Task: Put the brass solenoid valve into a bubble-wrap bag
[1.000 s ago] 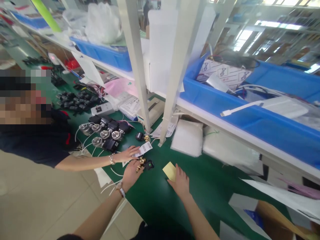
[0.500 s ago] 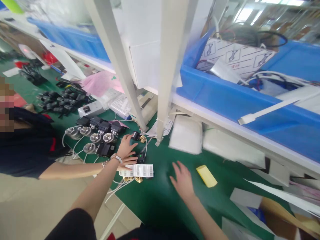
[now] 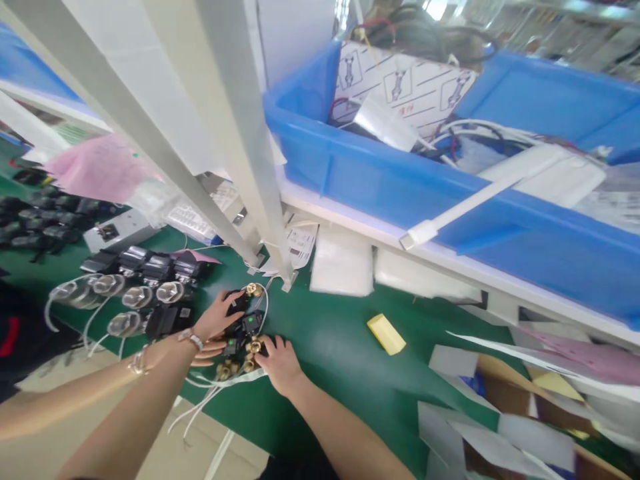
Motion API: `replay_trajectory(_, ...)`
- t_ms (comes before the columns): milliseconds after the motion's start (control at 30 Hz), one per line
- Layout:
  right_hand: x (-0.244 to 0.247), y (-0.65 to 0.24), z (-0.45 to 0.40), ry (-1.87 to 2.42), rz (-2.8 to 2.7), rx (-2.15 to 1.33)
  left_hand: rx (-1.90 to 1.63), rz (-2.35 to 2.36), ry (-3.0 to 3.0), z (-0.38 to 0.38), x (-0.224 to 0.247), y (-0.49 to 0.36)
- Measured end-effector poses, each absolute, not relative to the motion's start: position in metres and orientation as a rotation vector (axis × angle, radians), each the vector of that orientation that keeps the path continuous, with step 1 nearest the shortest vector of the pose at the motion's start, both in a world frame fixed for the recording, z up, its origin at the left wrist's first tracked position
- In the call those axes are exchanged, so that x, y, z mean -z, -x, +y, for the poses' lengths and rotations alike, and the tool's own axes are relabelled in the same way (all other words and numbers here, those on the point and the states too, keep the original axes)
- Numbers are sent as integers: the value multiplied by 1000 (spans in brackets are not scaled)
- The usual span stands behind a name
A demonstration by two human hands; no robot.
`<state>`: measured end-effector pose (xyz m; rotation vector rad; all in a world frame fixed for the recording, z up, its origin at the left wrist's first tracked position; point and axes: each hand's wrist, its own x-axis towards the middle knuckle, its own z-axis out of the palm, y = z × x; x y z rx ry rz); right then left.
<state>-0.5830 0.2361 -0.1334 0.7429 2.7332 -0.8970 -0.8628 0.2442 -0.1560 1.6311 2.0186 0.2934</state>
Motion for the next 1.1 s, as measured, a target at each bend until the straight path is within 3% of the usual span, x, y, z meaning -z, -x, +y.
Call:
replay_trajectory(267, 135, 536, 246, -827, 2698, 869, -321, 2227, -1673, 226, 177, 818)
replay_trajectory(700, 153, 350, 242, -1285, 2498, 860, -586, 2365, -1285, 220, 170, 777)
replay_trajectory(1100, 176, 296, 244, -1339, 2494, 892, -703, 2359, -1168, 210, 172, 648)
